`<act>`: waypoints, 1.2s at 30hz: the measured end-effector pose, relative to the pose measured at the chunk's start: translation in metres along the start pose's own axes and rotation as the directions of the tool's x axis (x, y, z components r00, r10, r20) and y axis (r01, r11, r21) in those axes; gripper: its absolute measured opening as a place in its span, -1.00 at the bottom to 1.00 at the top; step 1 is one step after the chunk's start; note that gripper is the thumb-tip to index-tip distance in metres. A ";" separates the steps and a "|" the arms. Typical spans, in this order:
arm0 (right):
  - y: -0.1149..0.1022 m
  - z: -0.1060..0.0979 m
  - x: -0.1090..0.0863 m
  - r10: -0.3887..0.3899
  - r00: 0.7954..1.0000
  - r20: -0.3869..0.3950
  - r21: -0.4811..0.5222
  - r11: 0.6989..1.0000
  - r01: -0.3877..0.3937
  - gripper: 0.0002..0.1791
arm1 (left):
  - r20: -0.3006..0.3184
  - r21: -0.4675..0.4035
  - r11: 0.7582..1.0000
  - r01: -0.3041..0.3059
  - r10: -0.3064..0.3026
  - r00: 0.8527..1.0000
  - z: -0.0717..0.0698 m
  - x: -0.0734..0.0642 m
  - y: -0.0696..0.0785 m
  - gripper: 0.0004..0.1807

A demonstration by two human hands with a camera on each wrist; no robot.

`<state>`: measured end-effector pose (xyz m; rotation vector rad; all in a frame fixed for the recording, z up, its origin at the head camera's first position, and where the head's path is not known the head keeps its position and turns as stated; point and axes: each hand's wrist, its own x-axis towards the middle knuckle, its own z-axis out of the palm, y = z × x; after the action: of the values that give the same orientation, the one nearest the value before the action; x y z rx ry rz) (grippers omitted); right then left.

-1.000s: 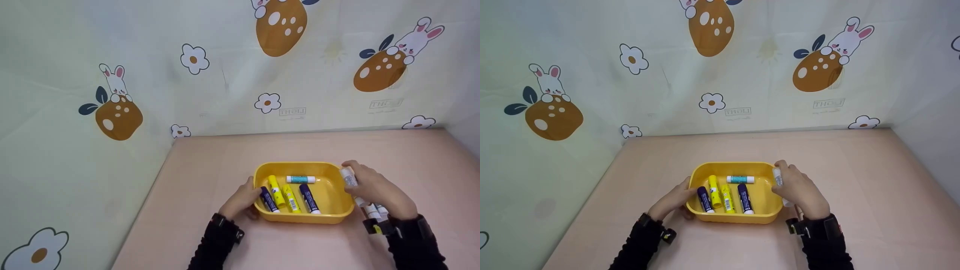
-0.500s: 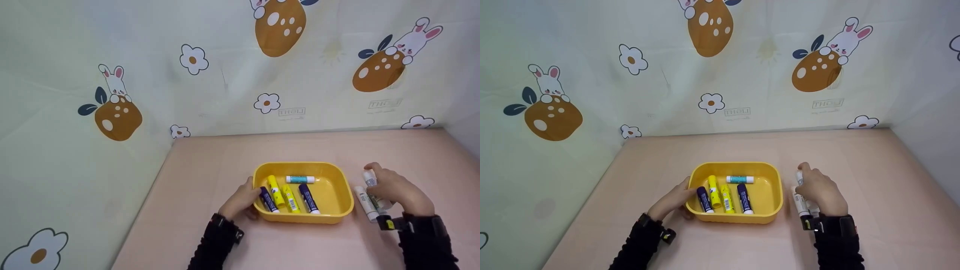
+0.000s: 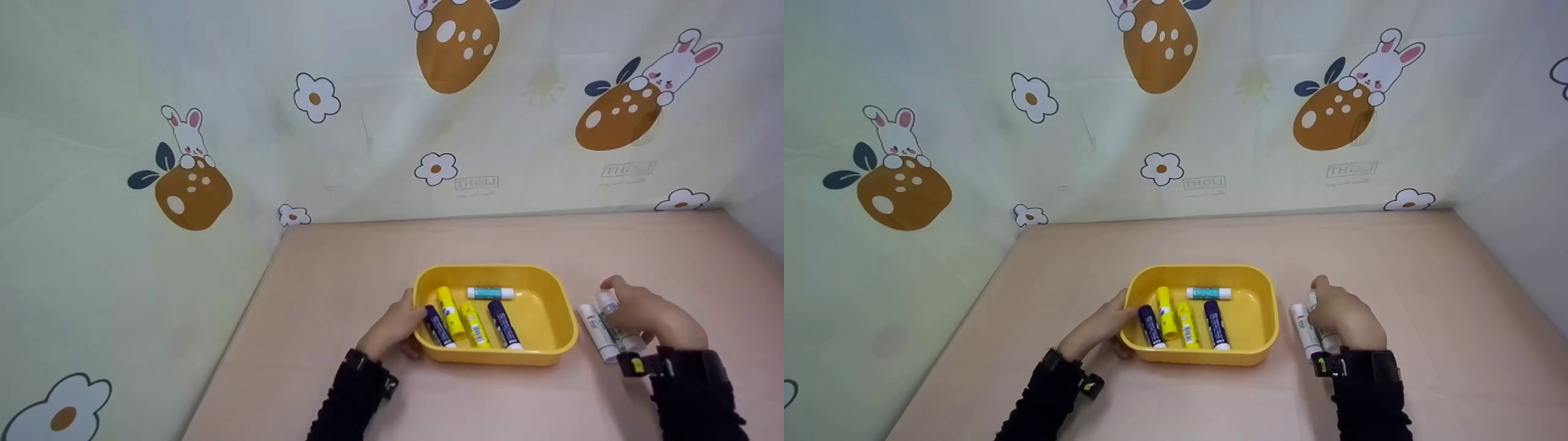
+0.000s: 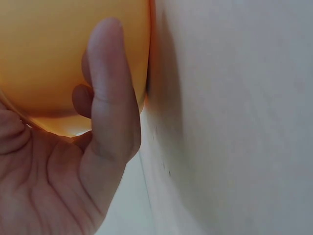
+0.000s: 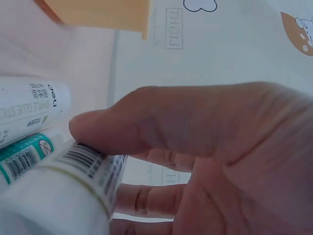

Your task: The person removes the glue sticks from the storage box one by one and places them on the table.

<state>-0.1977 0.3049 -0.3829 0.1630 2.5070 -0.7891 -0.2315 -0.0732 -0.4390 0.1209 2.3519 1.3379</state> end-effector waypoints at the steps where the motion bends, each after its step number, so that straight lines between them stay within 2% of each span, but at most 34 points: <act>1: 0.000 0.000 0.000 0.003 1.000 0.006 0.005 1.000 -0.003 -0.31 | 0.000 -0.002 1.000 -0.001 0.001 1.000 0.000 0.000 0.000 -0.50; 19: 0.008 0.001 0.005 0.010 0.999 0.030 0.021 1.000 -0.011 -0.29 | -0.003 -0.009 1.000 -0.019 0.019 1.000 0.000 0.001 -0.001 -0.53; 36: 0.011 0.004 0.011 0.032 0.999 0.000 0.021 0.999 -0.032 -0.28 | -0.007 -0.014 1.000 -0.027 0.027 1.000 0.000 0.000 0.000 -0.52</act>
<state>-0.2032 0.3115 -0.3967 0.2104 2.4907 -0.8032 -0.2316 -0.0729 -0.4397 0.1445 2.3544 1.3691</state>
